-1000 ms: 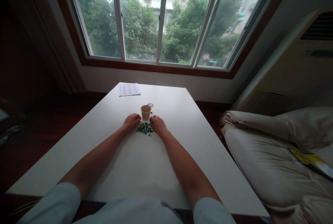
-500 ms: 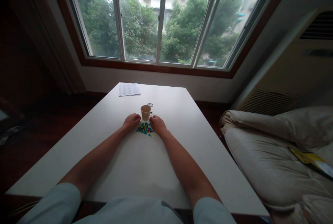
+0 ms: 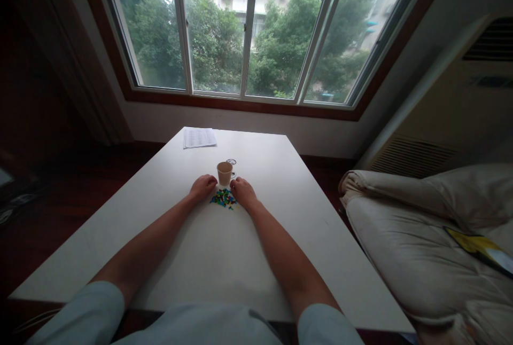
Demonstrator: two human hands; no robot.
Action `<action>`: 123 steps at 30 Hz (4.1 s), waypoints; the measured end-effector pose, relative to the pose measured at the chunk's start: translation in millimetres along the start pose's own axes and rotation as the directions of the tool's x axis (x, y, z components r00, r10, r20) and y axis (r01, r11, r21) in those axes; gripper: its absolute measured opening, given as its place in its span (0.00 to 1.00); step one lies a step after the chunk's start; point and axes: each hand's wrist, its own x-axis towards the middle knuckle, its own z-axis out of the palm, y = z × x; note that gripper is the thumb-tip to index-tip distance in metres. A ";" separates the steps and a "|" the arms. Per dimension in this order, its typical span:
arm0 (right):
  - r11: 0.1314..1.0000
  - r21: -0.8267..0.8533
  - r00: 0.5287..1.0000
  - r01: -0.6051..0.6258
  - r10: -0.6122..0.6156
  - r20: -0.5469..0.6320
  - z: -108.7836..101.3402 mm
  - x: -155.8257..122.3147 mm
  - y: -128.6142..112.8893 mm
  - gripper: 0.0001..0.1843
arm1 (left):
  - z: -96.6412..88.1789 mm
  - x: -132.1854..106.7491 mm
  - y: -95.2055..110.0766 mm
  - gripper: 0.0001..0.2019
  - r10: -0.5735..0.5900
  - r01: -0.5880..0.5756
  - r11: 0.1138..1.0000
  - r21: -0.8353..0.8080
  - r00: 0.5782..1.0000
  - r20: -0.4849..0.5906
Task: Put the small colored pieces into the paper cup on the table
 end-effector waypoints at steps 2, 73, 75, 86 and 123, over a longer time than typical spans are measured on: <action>1.000 0.001 1.000 -0.005 0.005 -0.003 -0.8 -0.2 -0.7 0.09 | -0.2 0.0 -0.3 0.10 -0.006 0.006 1.000 0.002 1.000 0.008; 0.998 0.055 0.999 0.027 -0.025 -0.025 1.6 -0.6 -1.5 0.10 | 2.5 1.6 -2.2 0.11 0.006 -0.006 1.000 0.004 1.000 0.001; 0.998 0.057 0.999 0.025 -0.024 -0.021 2.2 -0.5 -1.0 0.10 | 2.1 1.4 -1.9 0.10 0.009 -0.009 1.000 0.007 1.000 0.003; 0.999 0.048 1.000 0.010 -0.010 -0.012 0.4 -0.3 -3.1 0.11 | 4.1 1.7 -3.6 0.10 0.006 -0.006 1.000 0.004 1.000 -0.005; 0.997 0.073 1.000 0.017 -0.015 -0.025 0.0 -1.2 -2.4 0.11 | 1.8 1.4 -0.6 0.11 -0.010 0.010 1.000 0.002 1.000 0.012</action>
